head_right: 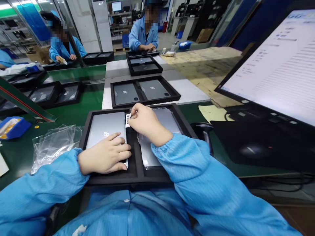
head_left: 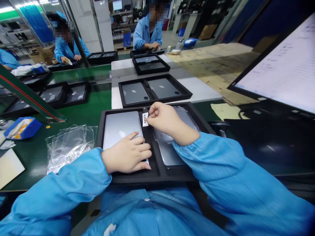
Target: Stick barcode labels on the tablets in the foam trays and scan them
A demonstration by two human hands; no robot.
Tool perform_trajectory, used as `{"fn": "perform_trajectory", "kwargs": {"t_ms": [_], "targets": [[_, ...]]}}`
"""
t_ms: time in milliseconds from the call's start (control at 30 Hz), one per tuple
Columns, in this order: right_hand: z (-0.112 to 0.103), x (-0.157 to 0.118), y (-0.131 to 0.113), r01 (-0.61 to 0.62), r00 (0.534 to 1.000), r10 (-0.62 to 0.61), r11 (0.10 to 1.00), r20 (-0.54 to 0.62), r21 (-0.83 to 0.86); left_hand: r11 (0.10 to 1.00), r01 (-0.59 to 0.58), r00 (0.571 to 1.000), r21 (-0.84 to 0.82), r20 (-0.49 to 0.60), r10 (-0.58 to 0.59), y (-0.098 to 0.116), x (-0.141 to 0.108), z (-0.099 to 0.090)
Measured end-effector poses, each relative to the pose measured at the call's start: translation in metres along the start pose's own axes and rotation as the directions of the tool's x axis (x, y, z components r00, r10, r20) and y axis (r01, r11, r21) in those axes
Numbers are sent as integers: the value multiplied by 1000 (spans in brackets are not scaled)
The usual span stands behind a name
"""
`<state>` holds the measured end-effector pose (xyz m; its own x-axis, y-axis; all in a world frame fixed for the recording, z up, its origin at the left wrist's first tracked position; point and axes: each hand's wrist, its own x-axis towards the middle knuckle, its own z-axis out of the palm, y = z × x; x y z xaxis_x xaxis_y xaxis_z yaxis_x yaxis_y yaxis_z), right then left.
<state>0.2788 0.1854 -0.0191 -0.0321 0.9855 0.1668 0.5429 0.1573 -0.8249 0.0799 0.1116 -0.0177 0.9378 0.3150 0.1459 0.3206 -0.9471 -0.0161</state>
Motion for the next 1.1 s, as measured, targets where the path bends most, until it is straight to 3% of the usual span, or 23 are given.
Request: {"fn": "perform_trajectory", "kwargs": {"t_ms": [67, 100, 200, 267, 333, 400, 467, 533, 600, 633, 700, 833, 933, 1033, 1100], "targets": [[7, -3, -1, -27, 1000, 26, 999, 13, 27, 999, -1, 984, -33, -177, -5, -2, -5, -12], [12, -7, -2, -48, 998, 46, 997, 44, 53, 997, 10, 954, -78, -297, -33, -3, -10, -17], [34, -23, -9, -70, 976, 45, 991, 214, 111, 973, 71, 771, -219, -606, -193, -5, -30, -29], [45, -32, -16, 11, 958, -32, 997, 286, 75, 962, 121, 669, -244, -696, -261, -6, -40, -32], [48, -34, -22, 135, 933, -125, 991, 337, -7, 960, 157, 642, -230, -716, -276, -6, -44, -33], [37, -30, -27, 224, 913, -173, 969, 370, -100, 964, 167, 685, -206, -679, -264, -4, -40, -34], [12, -25, -32, 254, 938, -196, 950, 285, -181, 971, 161, 773, -177, -589, -236, 0, -30, -35], [-21, -26, -38, 264, 965, -258, 948, 54, -179, 981, 138, 891, -139, -415, -184, 3, -19, -32], [-58, -40, -43, 323, 923, -331, 944, -198, -69, 991, 93, 981, -101, -161, -109, 5, -9, -26], [-75, -52, -43, 367, 891, -351, 930, -286, 1, 994, 74, 996, -86, -37, -77, 5, -5, -23], [-104, -83, -40, 417, 856, -348, 902, -381, 113, 997, 45, 994, -64, 99, -39, 6, 1, -19], [-134, -133, -14, 329, 883, -223, 922, -414, 204, 989, 125, 992, -79, 23, -123, 16, 33, -24], [-140, -143, 9, 237, 914, -119, 932, -389, 273, 964, 250, 968, -92, 59, -245, 40, 86, -24], [-141, -141, 21, 200, 933, -71, 917, -353, 345, 961, 275, 951, -36, 158, -266, 64, 143, -8], [-142, -141, 25, 185, 940, -60, 916, -336, 355, 956, 292, 935, 25, 205, -290, 71, 166, 4]]}}
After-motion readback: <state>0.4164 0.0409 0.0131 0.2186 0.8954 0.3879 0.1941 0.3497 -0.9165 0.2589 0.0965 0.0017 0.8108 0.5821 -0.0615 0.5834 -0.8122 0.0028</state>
